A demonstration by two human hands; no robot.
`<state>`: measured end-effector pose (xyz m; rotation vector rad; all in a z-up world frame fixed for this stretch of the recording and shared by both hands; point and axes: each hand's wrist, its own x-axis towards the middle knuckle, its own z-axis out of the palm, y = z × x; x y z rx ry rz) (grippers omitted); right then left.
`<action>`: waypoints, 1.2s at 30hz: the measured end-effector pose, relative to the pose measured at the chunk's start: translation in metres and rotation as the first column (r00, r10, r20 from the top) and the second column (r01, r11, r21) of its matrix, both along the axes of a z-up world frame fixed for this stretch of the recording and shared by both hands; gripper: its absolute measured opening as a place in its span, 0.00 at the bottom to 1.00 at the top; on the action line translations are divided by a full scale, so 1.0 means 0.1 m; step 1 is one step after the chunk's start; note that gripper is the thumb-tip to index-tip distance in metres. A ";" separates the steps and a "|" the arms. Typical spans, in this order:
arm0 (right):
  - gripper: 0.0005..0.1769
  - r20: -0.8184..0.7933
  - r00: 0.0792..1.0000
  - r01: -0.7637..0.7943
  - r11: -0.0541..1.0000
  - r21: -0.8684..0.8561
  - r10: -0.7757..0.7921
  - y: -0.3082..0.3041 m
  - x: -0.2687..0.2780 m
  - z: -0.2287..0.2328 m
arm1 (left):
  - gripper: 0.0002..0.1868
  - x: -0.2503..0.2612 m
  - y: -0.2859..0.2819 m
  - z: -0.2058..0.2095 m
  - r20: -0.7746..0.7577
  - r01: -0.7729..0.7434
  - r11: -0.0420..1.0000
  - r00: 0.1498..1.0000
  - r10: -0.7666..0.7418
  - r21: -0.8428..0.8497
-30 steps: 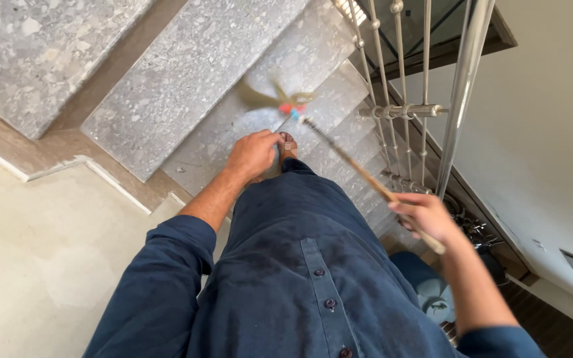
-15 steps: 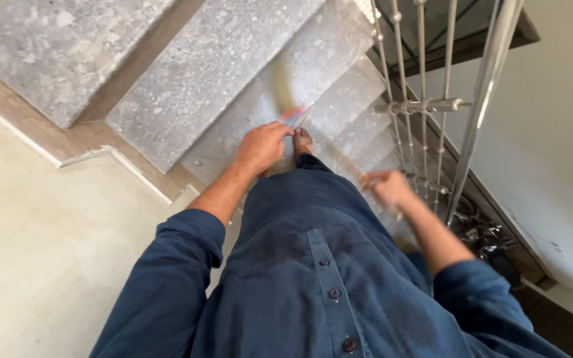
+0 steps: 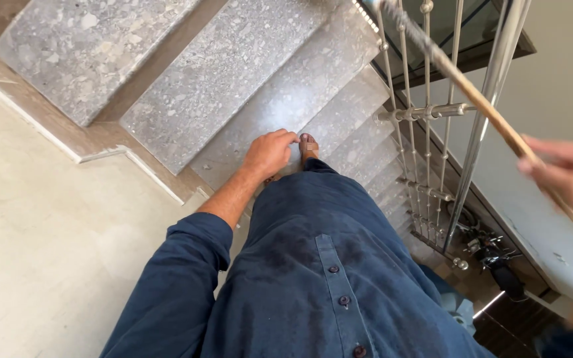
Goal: Sweeping the steps of an indoor staircase with a broom.
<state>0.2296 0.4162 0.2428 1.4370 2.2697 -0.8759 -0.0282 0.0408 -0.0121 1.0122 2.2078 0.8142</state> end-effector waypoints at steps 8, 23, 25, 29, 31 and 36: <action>0.18 -0.033 0.991 -0.137 0.960 -0.245 0.133 -0.55 -0.91 -1.32 | 0.15 0.09 -0.21 0.05 0.002 -0.083 0.997 0.997 0.083 0.008; 0.22 -0.149 0.947 -0.286 0.958 0.014 0.285 0.43 -0.49 -0.26 | 0.15 0.07 -0.39 0.01 -0.055 -0.199 0.980 0.979 0.199 0.011; 0.24 -0.185 0.944 -0.275 0.961 0.020 0.273 0.24 -1.05 -0.57 | 0.15 0.05 -0.37 0.03 -0.068 -0.196 0.980 0.978 0.197 0.019; 0.25 -0.124 0.921 -0.381 0.921 -0.084 0.370 -0.29 -1.67 -1.14 | 0.14 0.06 -0.30 0.01 -0.080 -0.164 0.986 0.983 0.165 0.021; 0.23 -0.115 0.891 -0.453 0.871 -0.191 0.439 -0.39 -1.52 -1.38 | 0.14 0.03 -0.27 -0.01 -0.084 -0.170 0.985 0.981 0.172 0.033; 0.25 -0.061 0.806 -0.551 0.710 -0.439 0.588 -0.48 -0.85 -0.72 | 0.14 0.05 -0.21 -0.05 -0.074 -0.172 0.980 0.981 0.180 0.101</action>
